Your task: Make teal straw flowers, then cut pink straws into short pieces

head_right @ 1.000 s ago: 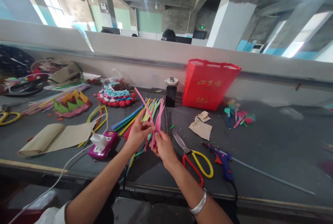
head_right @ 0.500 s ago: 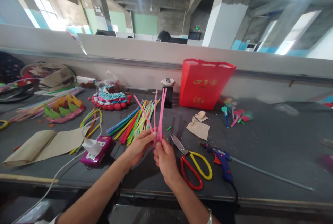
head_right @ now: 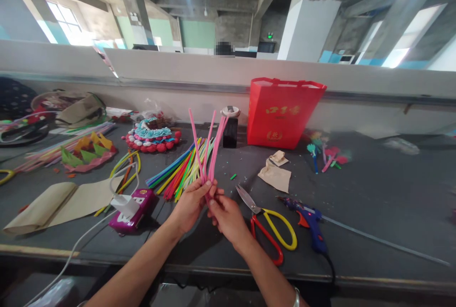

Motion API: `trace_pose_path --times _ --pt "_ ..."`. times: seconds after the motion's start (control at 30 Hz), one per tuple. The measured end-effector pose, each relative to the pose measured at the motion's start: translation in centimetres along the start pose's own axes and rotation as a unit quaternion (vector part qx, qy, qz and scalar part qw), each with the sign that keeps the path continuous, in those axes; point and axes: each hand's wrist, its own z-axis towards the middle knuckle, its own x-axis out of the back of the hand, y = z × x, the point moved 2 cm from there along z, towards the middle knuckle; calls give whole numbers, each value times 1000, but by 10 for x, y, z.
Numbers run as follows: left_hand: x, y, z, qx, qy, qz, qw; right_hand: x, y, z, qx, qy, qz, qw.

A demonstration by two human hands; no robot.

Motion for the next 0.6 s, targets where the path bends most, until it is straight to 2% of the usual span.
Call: trace_pose_path --times 0.17,0.27,0.4,0.5,0.6 --pt "-3 1 1 -47 4 22 999 16 -9 3 69 14 -58 996" --pt "-2 2 -1 -53 11 47 997 21 -19 -1 101 40 -73 991" --pt "-2 -2 -4 -1 3 41 999 28 -27 -2 112 101 -19 988" --pt "-5 -7 -8 33 -24 30 999 32 -25 2 95 132 51 985" --pt "-11 -13 -12 55 -51 40 996 33 -20 5 80 154 64 983"
